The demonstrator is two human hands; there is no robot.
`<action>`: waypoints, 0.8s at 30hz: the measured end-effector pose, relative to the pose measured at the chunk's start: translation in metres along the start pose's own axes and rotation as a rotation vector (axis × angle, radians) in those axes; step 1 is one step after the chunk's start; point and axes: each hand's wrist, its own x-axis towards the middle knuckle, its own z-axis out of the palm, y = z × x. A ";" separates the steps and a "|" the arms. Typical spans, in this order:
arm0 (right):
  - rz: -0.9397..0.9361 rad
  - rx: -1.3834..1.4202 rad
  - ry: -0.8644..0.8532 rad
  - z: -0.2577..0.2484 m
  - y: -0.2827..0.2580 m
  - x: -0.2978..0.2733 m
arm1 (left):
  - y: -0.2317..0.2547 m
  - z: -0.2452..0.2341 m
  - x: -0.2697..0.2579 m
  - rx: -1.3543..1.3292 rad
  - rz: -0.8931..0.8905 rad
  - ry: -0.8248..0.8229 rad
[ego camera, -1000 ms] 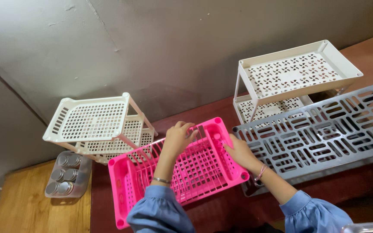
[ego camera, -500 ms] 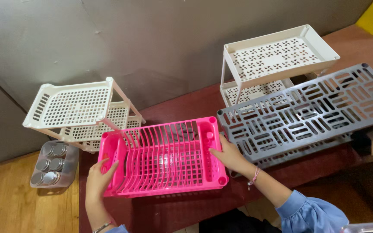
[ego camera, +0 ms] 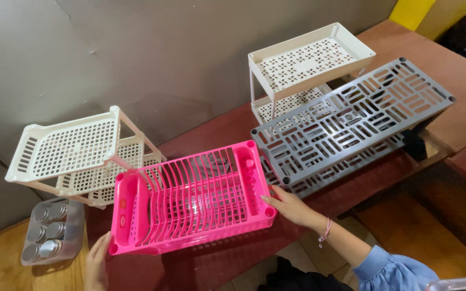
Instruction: The person disassembles a pink plastic rack by removing its legs, then reassembles it by inserting the legs back into the base. They also handle a white plastic rack, removing and reinserting its legs. The task involves manipulating multiple plastic rack components on a table.
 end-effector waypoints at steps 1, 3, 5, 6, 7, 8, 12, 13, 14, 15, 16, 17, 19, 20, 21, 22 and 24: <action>-0.041 0.085 -0.020 0.004 0.008 -0.003 | -0.010 -0.001 0.000 -0.062 -0.066 0.031; -0.077 0.245 -0.015 0.014 0.023 -0.006 | -0.030 0.000 -0.009 -0.177 -0.201 0.101; -0.071 0.390 0.031 0.024 0.033 -0.005 | -0.046 0.013 -0.013 -0.242 -0.217 0.227; -0.070 0.462 0.045 0.029 0.039 -0.005 | -0.051 0.017 -0.012 -0.329 -0.134 0.151; -0.070 0.535 0.059 0.034 0.045 -0.004 | -0.055 0.026 -0.006 -0.415 -0.053 0.072; -0.072 0.607 0.073 0.042 0.051 -0.004 | -0.059 0.034 -0.003 -0.464 -0.020 0.058; -0.056 0.822 0.199 0.059 0.073 -0.024 | -0.051 0.041 -0.005 -0.542 -0.078 -0.009; -0.067 0.817 0.219 0.062 0.079 -0.030 | -0.048 0.040 -0.011 -0.514 -0.087 -0.028; -0.077 0.812 0.243 0.063 0.084 -0.036 | -0.042 0.037 -0.017 -0.486 -0.096 -0.050; -0.069 0.807 0.261 0.064 0.088 -0.043 | -0.037 0.037 -0.021 -0.458 -0.105 -0.072; -0.063 0.804 0.279 0.066 0.092 -0.049 | -0.033 0.037 -0.024 -0.445 -0.114 -0.068; -0.058 0.802 0.296 0.068 0.095 -0.056 | -0.029 0.034 -0.029 -0.432 -0.123 -0.063; -0.087 0.821 0.327 0.071 0.101 -0.072 | -0.027 0.036 -0.036 -0.443 -0.112 -0.064; -0.100 0.830 0.340 0.071 0.103 -0.079 | -0.027 0.036 -0.038 -0.465 -0.093 -0.067; -0.077 0.818 0.360 0.070 0.104 -0.088 | -0.028 0.038 -0.040 -0.488 -0.075 -0.070; -0.056 0.804 0.379 0.070 0.106 -0.098 | -0.030 0.039 -0.041 -0.499 -0.068 -0.077; -0.059 0.788 0.389 0.069 0.106 -0.113 | -0.033 0.039 -0.043 -0.521 -0.052 -0.088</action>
